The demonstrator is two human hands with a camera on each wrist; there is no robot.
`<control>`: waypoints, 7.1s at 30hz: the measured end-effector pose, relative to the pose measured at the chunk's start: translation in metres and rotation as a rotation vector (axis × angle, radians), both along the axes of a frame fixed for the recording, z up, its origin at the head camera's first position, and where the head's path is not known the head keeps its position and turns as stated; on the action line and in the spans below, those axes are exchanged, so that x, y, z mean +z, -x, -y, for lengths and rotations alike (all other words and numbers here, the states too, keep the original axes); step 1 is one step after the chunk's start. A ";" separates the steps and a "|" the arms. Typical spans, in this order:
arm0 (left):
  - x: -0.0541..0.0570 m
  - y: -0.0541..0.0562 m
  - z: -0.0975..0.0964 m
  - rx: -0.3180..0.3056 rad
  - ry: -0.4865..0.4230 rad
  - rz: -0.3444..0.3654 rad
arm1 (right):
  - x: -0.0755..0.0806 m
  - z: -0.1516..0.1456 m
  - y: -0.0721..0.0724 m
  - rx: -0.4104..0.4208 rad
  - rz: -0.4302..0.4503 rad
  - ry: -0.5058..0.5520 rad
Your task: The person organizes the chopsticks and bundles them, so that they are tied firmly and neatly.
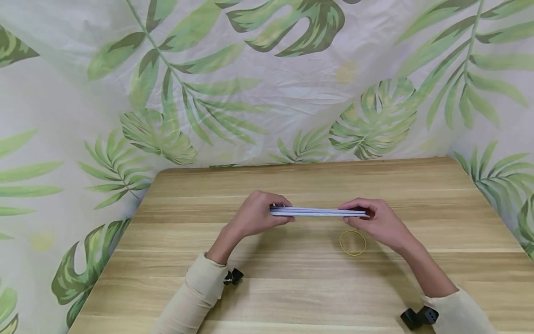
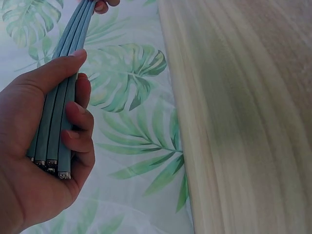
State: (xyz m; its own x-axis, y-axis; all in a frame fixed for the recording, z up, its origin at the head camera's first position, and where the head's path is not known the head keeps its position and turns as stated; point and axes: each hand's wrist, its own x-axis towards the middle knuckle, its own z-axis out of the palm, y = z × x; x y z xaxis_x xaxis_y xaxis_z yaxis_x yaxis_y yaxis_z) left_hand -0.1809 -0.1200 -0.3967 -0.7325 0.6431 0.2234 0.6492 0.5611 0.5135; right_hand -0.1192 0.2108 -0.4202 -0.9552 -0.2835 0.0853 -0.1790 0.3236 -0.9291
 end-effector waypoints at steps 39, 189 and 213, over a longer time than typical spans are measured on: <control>0.005 -0.007 -0.005 0.017 -0.115 0.039 | 0.001 0.020 -0.014 -0.096 -0.133 0.075; 0.013 -0.015 -0.006 0.110 -0.059 -0.193 | -0.005 0.038 -0.014 -0.184 -0.206 0.251; 0.007 -0.016 -0.014 -0.157 0.034 -0.023 | -0.001 0.037 -0.013 -0.202 -0.243 0.467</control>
